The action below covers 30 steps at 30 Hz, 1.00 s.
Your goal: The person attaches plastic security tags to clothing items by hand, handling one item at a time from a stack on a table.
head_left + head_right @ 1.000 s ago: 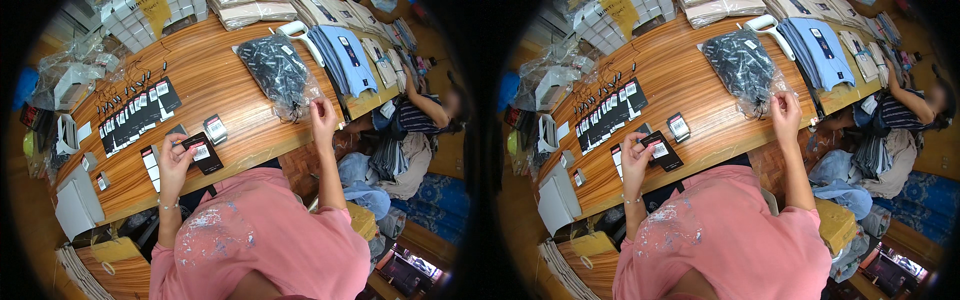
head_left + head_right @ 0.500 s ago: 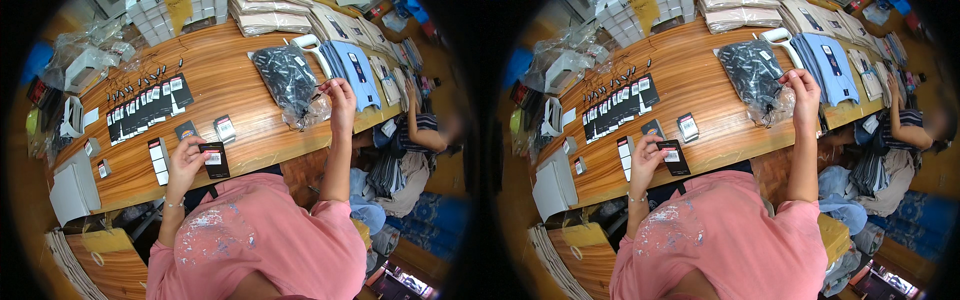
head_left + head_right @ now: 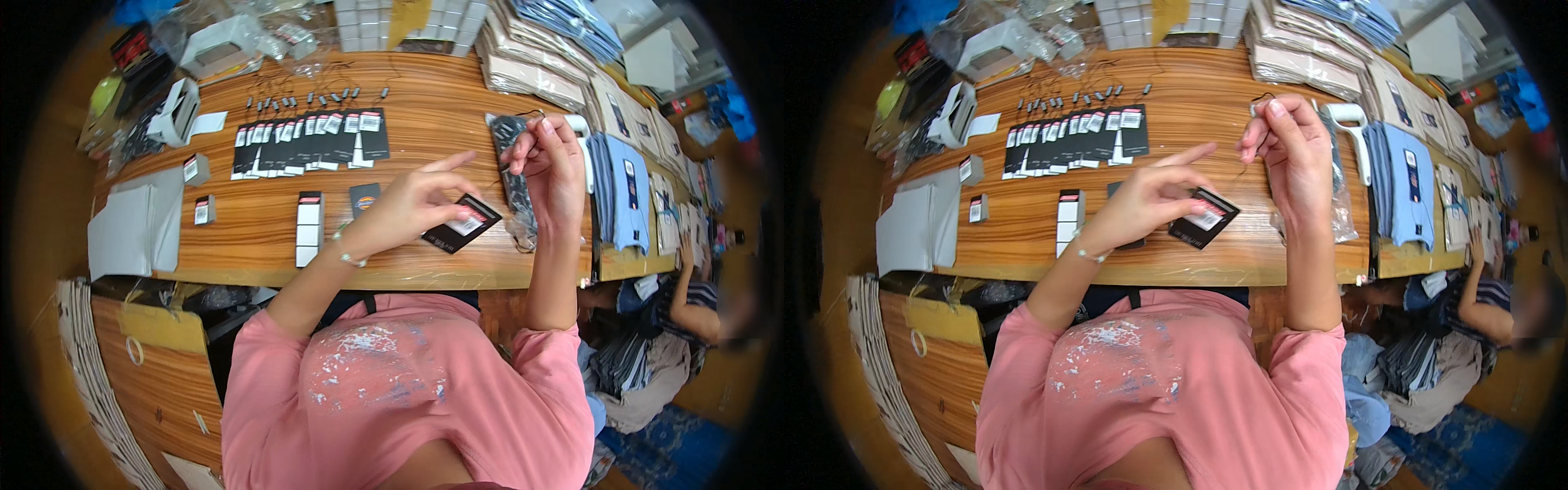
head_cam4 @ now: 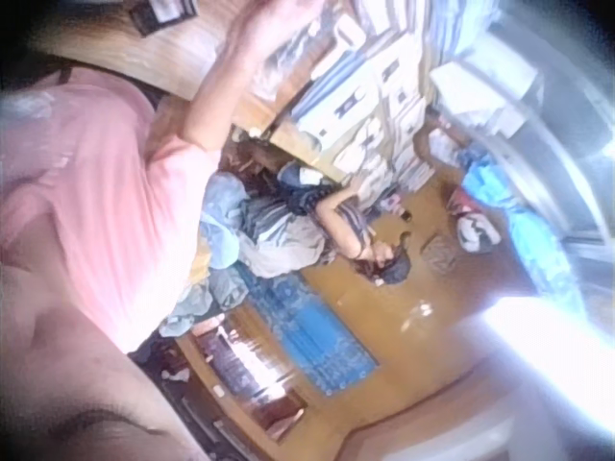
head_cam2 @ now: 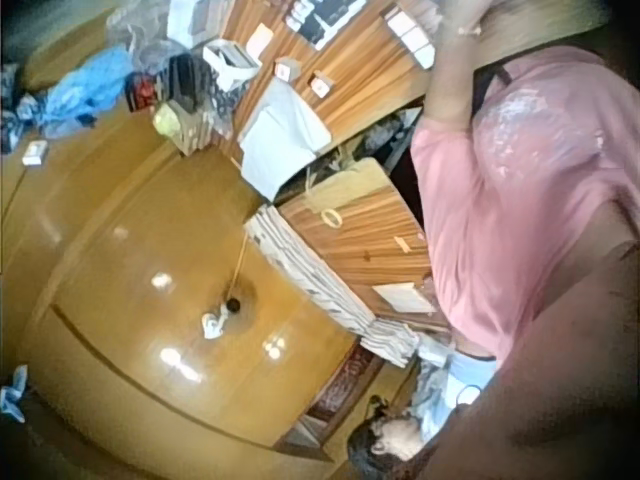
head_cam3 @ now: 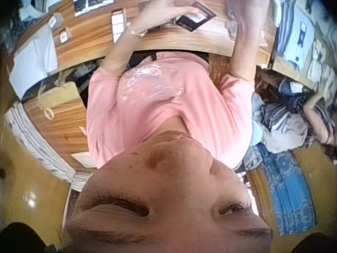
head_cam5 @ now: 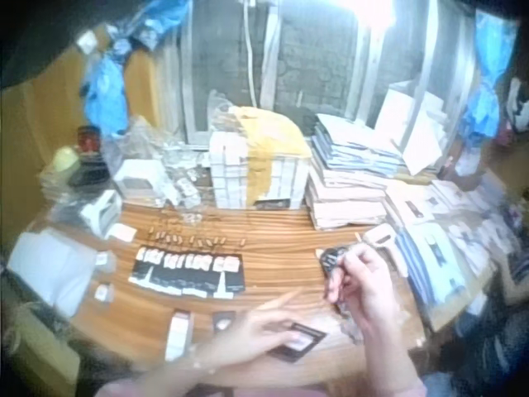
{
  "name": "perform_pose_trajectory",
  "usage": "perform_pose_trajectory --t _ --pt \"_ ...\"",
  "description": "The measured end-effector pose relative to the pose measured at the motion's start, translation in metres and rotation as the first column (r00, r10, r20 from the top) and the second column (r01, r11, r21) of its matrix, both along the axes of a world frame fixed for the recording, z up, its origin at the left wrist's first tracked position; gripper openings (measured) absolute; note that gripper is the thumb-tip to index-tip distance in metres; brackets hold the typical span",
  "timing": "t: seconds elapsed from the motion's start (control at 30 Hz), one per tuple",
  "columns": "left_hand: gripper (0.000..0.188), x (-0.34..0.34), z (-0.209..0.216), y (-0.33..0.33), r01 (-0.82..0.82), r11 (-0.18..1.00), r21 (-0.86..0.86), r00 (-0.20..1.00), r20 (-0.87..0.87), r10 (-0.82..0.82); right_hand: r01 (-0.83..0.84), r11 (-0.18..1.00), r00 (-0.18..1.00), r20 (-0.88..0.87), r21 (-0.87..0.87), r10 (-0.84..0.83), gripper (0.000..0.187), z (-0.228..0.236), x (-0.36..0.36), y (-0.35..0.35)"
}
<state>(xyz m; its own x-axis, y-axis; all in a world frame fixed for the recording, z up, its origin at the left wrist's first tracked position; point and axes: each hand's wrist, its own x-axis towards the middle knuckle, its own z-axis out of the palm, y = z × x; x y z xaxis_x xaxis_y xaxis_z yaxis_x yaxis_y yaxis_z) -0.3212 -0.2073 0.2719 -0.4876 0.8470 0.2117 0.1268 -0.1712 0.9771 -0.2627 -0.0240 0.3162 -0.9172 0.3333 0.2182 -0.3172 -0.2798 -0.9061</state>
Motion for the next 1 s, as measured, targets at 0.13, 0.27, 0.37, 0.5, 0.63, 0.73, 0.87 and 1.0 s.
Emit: perform_pose_trajectory --t 0.13,0.27,0.37,0.5,0.63,0.73,0.87,1.0 --pt "0.017 -0.004 -0.004 0.000 0.032 0.999 -0.041 0.998 0.054 -0.030 -0.121 0.983 0.993 -0.017 -0.136 0.120 0.015 -0.002 -0.013 -0.025" --pt "0.019 0.001 -0.011 -0.016 0.081 0.996 -0.031 0.951 0.300 -0.068 -0.157 0.952 0.987 -0.068 -0.262 0.144 0.015 -0.005 -0.024 -0.032" --pt "0.020 0.005 -0.004 -0.028 0.031 0.998 -0.062 0.942 0.336 -0.009 -0.172 0.938 0.984 -0.087 -0.300 0.153 0.018 -0.007 -0.032 -0.031" --pt "0.021 0.008 0.001 -0.037 0.014 0.991 -0.134 0.942 0.334 0.032 -0.206 0.907 0.979 -0.090 -0.368 0.185 0.020 -0.011 -0.041 -0.029" --pt "0.020 0.008 -0.006 -0.041 -0.023 0.996 -0.085 0.942 0.331 0.050 -0.314 0.860 0.948 -0.175 -0.403 0.265 0.021 -0.007 -0.041 -0.026" --pt "0.019 0.005 -0.009 -0.044 -0.219 0.975 -0.021 0.966 0.137 0.220 -0.187 0.967 0.977 -0.133 -0.173 0.165 0.019 0.005 -0.031 -0.032" --pt "0.019 -0.004 0.001 -0.050 -0.474 0.880 0.034 0.881 -0.002 0.474 0.067 0.879 0.997 0.008 0.472 -0.081 0.014 0.020 -0.006 -0.052" --pt "0.022 -0.007 0.004 -0.053 -0.531 0.847 0.021 0.832 0.200 0.517 0.006 0.729 0.996 0.058 0.685 -0.063 0.010 0.007 -0.004 -0.072"
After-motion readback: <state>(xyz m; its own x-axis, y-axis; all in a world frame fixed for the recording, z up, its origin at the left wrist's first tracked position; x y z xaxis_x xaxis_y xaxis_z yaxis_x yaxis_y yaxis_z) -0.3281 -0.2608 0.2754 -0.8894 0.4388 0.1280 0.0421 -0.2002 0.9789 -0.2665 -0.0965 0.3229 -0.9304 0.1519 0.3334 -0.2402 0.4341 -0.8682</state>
